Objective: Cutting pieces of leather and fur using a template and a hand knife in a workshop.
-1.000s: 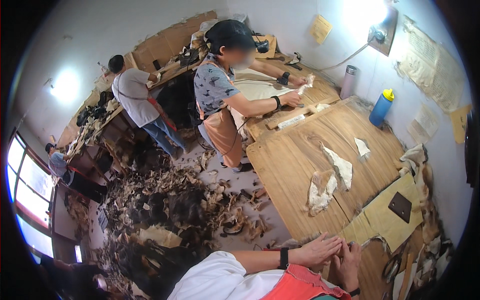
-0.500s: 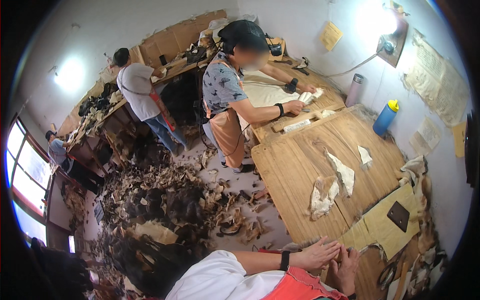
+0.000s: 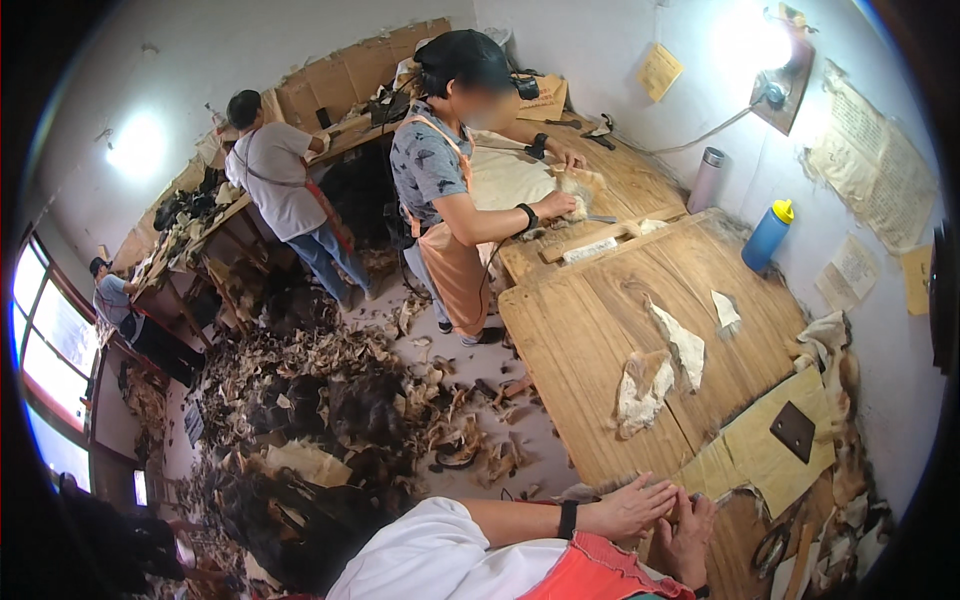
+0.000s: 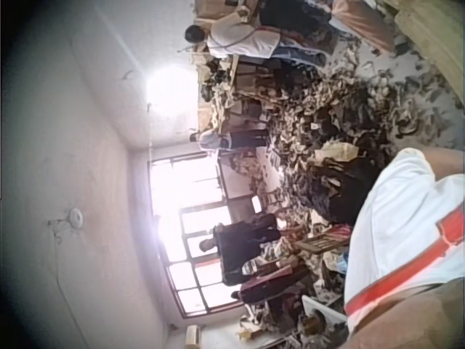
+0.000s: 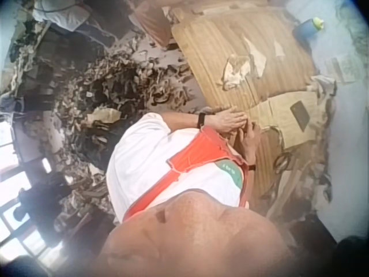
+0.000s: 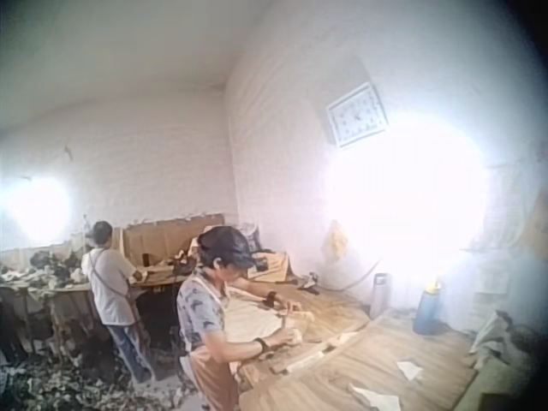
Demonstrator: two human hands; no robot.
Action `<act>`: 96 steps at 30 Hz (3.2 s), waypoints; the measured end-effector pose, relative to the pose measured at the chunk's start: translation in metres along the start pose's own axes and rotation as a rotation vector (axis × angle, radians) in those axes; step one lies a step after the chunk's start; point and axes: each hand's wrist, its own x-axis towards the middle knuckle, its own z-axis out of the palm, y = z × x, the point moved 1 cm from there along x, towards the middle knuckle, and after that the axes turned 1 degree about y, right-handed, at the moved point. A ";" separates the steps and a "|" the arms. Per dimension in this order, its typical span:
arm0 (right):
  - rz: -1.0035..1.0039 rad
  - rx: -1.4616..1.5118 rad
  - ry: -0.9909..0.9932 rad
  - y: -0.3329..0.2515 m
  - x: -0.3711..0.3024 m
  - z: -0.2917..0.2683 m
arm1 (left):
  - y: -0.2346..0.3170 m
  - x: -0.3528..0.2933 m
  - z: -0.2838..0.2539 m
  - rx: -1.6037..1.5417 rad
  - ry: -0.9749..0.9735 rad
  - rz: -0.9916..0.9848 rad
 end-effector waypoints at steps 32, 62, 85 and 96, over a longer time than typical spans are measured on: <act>-0.039 -0.010 0.023 0.010 -0.001 0.007 | 0.001 0.005 0.004 0.033 0.132 0.017; -0.008 -0.023 0.008 0.002 -0.002 0.004 | 0.002 0.007 0.011 0.070 0.194 0.037; 0.008 -0.036 -0.023 -0.002 -0.003 -0.001 | 0.004 0.007 -0.001 -0.003 0.165 0.027; -0.036 -0.023 0.012 0.005 0.001 0.006 | 0.002 0.006 0.000 0.007 0.175 0.038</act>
